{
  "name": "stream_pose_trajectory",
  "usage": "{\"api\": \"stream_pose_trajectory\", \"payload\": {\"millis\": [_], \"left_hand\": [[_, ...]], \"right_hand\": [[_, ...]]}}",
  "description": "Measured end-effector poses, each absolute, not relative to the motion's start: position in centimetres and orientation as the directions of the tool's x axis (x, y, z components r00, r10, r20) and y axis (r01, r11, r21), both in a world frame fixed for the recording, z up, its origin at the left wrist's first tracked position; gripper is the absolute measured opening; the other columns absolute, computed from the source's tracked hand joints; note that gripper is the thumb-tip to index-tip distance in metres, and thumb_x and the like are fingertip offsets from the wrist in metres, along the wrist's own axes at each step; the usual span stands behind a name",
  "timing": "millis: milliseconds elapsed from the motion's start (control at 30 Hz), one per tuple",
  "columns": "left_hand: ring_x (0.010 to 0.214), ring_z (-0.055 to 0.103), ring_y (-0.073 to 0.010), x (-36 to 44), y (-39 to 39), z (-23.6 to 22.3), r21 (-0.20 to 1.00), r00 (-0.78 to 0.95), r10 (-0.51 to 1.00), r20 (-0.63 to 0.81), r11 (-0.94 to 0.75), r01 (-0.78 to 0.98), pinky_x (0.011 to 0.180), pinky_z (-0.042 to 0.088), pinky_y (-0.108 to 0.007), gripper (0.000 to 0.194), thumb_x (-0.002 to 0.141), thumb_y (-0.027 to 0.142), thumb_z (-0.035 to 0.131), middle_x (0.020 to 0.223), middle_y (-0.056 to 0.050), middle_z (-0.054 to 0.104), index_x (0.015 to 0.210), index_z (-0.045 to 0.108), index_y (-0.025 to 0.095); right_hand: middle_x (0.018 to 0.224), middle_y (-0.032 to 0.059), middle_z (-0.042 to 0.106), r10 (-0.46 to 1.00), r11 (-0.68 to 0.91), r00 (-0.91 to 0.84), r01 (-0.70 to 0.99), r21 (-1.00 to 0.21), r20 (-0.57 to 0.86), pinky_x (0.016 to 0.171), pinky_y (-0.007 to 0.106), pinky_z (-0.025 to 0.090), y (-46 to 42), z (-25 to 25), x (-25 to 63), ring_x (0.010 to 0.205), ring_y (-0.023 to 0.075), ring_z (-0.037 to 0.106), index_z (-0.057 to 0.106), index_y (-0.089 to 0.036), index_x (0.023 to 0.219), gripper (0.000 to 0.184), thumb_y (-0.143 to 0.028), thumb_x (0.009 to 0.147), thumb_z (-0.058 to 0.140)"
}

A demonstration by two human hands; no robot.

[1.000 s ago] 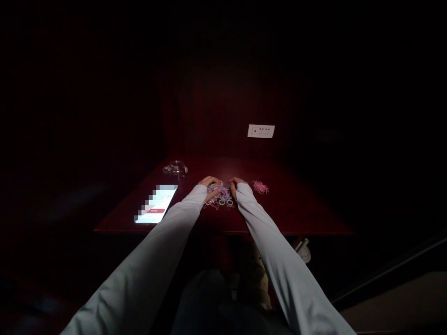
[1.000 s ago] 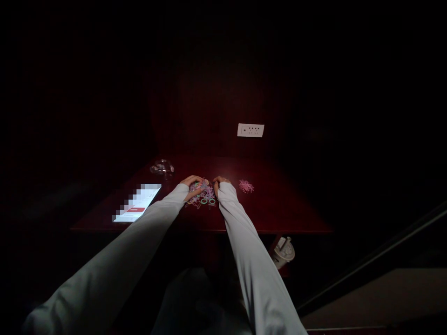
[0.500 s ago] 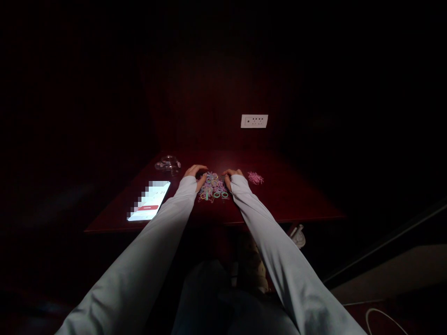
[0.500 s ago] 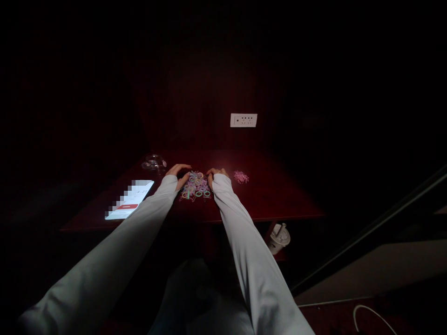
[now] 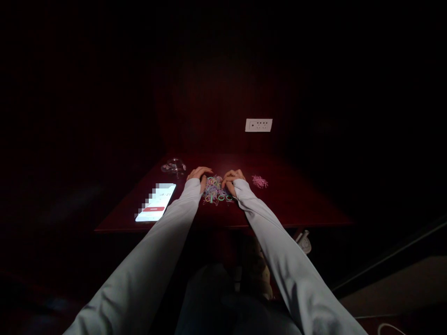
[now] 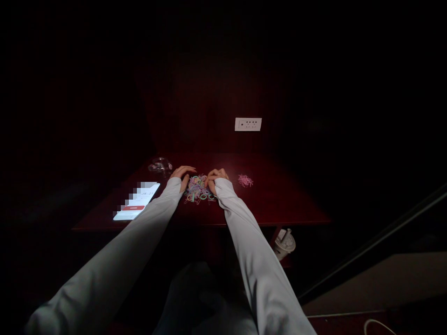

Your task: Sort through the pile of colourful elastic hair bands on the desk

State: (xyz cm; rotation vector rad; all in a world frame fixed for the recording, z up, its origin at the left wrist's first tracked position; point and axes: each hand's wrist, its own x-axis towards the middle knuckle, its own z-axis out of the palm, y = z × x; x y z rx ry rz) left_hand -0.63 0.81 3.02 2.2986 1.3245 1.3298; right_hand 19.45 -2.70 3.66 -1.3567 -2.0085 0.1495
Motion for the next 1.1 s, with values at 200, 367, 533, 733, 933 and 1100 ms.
{"api": "stream_pose_trajectory", "payload": {"millis": [200, 367, 533, 733, 933, 1100], "left_hand": [[0.125, 0.060, -0.0255, -0.3, 0.6, 2.6, 0.454, 0.429, 0.708, 0.562, -0.697, 0.555, 0.114, 0.046, -0.043, 0.022, 0.090, 0.025, 0.064, 0.133, -0.004, 0.072, 0.109, 0.075, 0.026], [0.125, 0.058, -0.0261, -0.3, 0.9, 2.2, 0.463, 0.392, 0.723, 0.569, -0.676, 0.573, 0.115, 0.046, -0.044, 0.020, 0.087, 0.023, 0.065, 0.132, -0.003, 0.072, 0.104, 0.076, 0.026], [0.123, 0.058, -0.0258, -0.4, 0.7, 2.4, 0.458, 0.384, 0.726, 0.571, -0.669, 0.585, 0.112, 0.047, -0.043, 0.021, 0.089, 0.021, 0.062, 0.131, -0.003, 0.072, 0.104, 0.076, 0.026], [0.124, 0.058, -0.0248, -0.3, 0.2, 2.8, 0.477, 0.342, 0.744, 0.573, -0.643, 0.599, 0.111, 0.046, -0.044, 0.029, 0.090, 0.012, 0.054, 0.132, -0.002, 0.071, 0.104, 0.075, 0.026], [0.120, 0.057, -0.0251, -0.2, -0.1, 3.2, 0.480, 0.305, 0.751, 0.586, -0.625, 0.616, 0.109, 0.046, -0.045, 0.027, 0.088, 0.012, 0.055, 0.128, -0.001, 0.074, 0.099, 0.075, 0.027], [0.119, 0.057, -0.0256, -0.2, -0.1, 3.1, 0.480, 0.290, 0.749, 0.596, -0.622, 0.619, 0.108, 0.046, -0.045, 0.025, 0.088, 0.012, 0.057, 0.127, -0.001, 0.074, 0.097, 0.074, 0.027]], "right_hand": [[0.105, 0.0022, 0.069, 0.865, 0.448, -0.239, 0.765, -0.463, 0.442, 0.104, 0.039, 0.040, -2.4, 3.6, 19.6, 0.109, 0.0220, 0.049, 0.083, -0.030, 0.079, 0.038, -0.015, 0.092, 0.051], [0.103, 0.0033, 0.068, 0.850, 0.454, -0.216, 0.763, -0.460, 0.480, 0.105, 0.040, 0.040, -2.3, 3.4, 19.7, 0.109, 0.0224, 0.049, 0.085, -0.032, 0.088, 0.036, -0.016, 0.094, 0.053], [0.104, 0.0031, 0.070, 0.832, 0.492, -0.273, 0.765, -0.416, 0.482, 0.102, 0.039, 0.041, -3.1, 3.6, 19.6, 0.109, 0.0231, 0.050, 0.082, -0.028, 0.091, 0.018, -0.026, 0.094, 0.064], [0.113, 0.0023, 0.070, 0.835, 0.499, -0.323, 0.785, -0.366, 0.446, 0.100, 0.038, 0.042, -3.8, 3.8, 19.4, 0.109, 0.0238, 0.048, 0.078, -0.027, 0.091, 0.005, -0.028, 0.087, 0.076], [0.115, 0.0027, 0.067, 0.834, 0.488, -0.321, 0.809, -0.328, 0.449, 0.099, 0.039, 0.044, -3.4, 3.3, 19.4, 0.109, 0.0246, 0.047, 0.075, -0.028, 0.096, 0.019, -0.030, 0.079, 0.084], [0.115, 0.0018, 0.068, 0.838, 0.480, -0.295, 0.798, -0.364, 0.458, 0.101, 0.039, 0.045, -3.2, 3.0, 19.4, 0.107, 0.0237, 0.047, 0.074, -0.027, 0.087, 0.010, -0.025, 0.080, 0.081]]}}
